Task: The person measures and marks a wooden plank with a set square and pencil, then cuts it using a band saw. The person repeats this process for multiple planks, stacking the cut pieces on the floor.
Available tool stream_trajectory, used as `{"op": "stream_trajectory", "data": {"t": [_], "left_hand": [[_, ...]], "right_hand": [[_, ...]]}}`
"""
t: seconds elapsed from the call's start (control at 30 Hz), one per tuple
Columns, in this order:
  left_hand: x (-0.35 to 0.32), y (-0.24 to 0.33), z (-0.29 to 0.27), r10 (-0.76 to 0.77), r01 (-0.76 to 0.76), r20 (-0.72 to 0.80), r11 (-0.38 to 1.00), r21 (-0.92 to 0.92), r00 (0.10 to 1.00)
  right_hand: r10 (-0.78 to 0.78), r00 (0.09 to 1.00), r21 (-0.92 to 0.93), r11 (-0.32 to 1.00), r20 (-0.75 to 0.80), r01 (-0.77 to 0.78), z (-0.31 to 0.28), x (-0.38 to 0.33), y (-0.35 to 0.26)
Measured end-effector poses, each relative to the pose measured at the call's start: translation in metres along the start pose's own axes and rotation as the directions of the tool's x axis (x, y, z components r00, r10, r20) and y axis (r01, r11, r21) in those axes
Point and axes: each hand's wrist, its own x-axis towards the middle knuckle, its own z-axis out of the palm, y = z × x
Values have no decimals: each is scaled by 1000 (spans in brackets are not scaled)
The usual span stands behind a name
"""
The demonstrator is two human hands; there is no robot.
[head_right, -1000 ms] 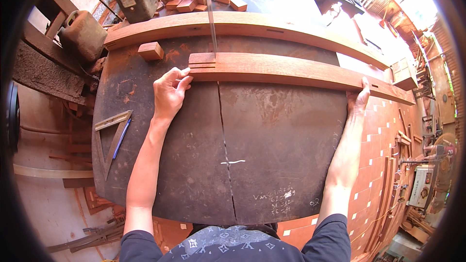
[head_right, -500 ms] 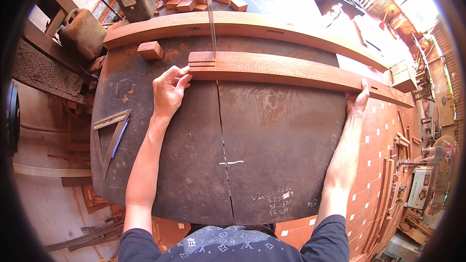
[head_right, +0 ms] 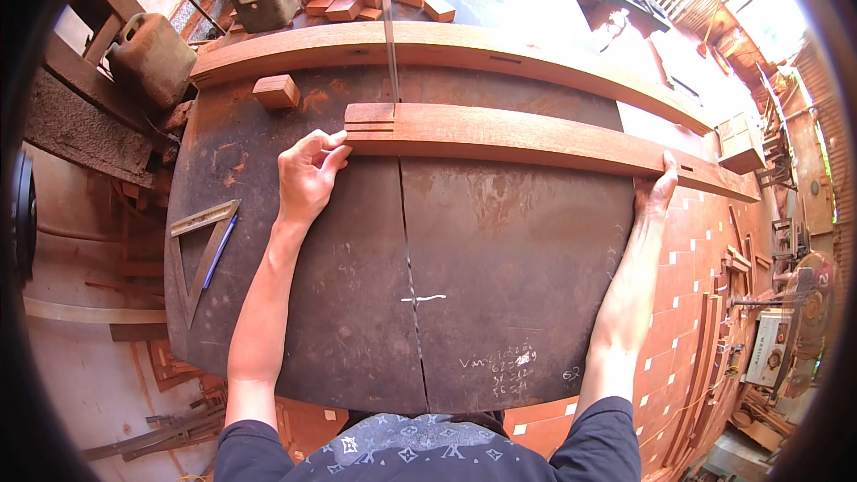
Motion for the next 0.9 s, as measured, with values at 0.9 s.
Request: {"op": "stream_trajectory", "data": {"t": [0.9], "left_hand": [[13, -9, 4, 129, -129, 8, 980, 152, 992]], "right_hand": [[16, 999, 27, 999, 46, -17, 4, 5, 1]]}}
